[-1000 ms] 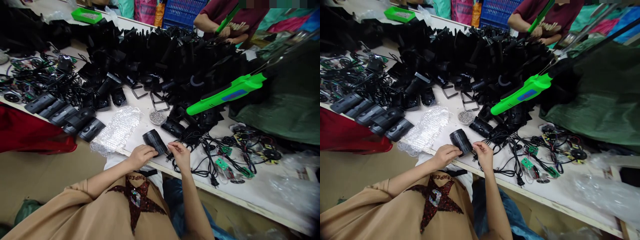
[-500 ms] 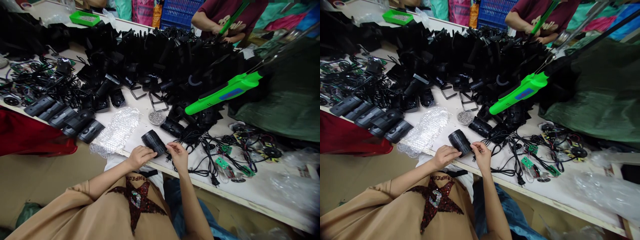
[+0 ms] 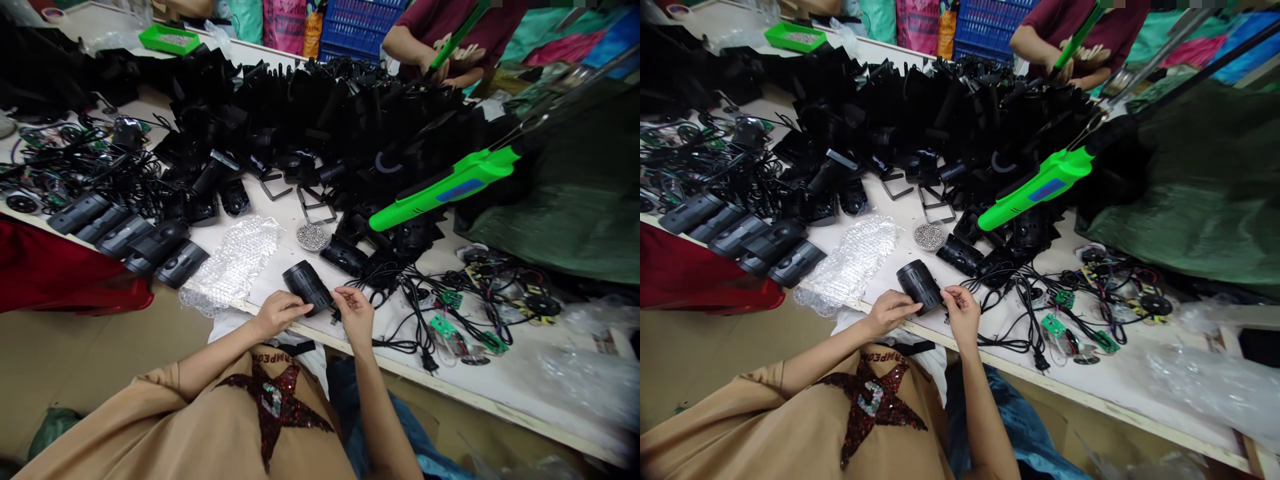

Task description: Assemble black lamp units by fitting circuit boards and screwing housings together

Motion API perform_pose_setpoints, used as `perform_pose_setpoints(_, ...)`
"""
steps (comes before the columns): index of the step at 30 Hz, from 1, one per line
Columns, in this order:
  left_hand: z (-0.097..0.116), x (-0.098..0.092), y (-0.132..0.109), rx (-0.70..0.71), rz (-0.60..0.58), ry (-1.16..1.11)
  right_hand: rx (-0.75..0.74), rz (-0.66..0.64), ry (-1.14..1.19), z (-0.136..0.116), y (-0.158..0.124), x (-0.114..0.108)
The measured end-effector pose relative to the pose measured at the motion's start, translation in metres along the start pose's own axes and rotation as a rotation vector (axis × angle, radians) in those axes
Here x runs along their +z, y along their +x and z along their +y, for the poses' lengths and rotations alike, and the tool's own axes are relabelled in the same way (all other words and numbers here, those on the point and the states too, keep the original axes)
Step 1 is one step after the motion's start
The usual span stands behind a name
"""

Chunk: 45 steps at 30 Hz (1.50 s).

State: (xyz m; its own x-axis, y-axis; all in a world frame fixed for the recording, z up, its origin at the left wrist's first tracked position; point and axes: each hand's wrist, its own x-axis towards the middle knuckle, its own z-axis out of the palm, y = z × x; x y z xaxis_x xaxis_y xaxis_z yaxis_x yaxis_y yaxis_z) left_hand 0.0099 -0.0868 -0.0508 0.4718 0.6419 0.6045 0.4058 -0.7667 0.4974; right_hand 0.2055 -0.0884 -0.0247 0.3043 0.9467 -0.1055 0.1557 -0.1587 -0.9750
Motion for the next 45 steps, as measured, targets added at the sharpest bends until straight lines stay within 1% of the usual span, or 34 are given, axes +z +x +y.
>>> perform_pose_setpoints(6,0.001,0.002,0.001,-0.008,0.016,-0.041,0.002,0.013,0.017,-0.001,0.0,0.002)
perform_pose_setpoints(10,0.004,0.004,0.004,-0.036,0.056,-0.048,0.003,0.033,0.026,-0.001,-0.002,0.003)
perform_pose_setpoints(14,0.005,0.004,0.009,-0.126,0.069,-0.078,0.003,0.056,0.033,0.001,-0.004,0.004)
perform_pose_setpoints(17,0.005,0.004,0.012,-0.197,0.065,-0.144,0.001,0.082,0.04,0.003,-0.005,0.005)
perform_pose_setpoints(21,0.003,0.002,0.01,-0.301,0.075,-0.227,-0.002,0.104,0.054,0.004,-0.007,0.004)
perform_pose_setpoints(25,0.003,-0.005,0.006,-0.384,0.099,-0.192,-0.004,0.101,0.052,0.003,-0.007,0.001)
perform_pose_setpoints(27,0.0,-0.012,0.009,-0.382,0.045,-0.13,-0.006,0.091,0.046,0.004,-0.006,0.0)
perform_pose_setpoints(29,-0.005,-0.021,0.015,-0.323,-0.076,-0.059,-0.01,0.072,0.037,0.004,-0.005,-0.001)
perform_pose_setpoints(32,-0.014,-0.034,0.032,-0.188,-0.295,0.051,-0.013,0.041,0.022,0.004,-0.001,-0.002)
perform_pose_setpoints(34,-0.019,-0.038,0.044,-0.143,-0.401,0.102,-0.011,0.03,0.018,0.005,0.003,-0.003)
perform_pose_setpoints(36,-0.021,-0.04,0.055,-0.129,-0.477,0.124,-0.009,0.029,0.019,0.005,0.008,-0.003)
perform_pose_setpoints(40,-0.021,-0.04,0.067,-0.107,-0.563,0.114,-0.007,0.019,0.012,0.005,0.018,0.0)
perform_pose_setpoints(45,-0.02,-0.041,0.068,-0.092,-0.558,0.072,0.026,-0.039,-0.003,0.004,0.027,0.009)
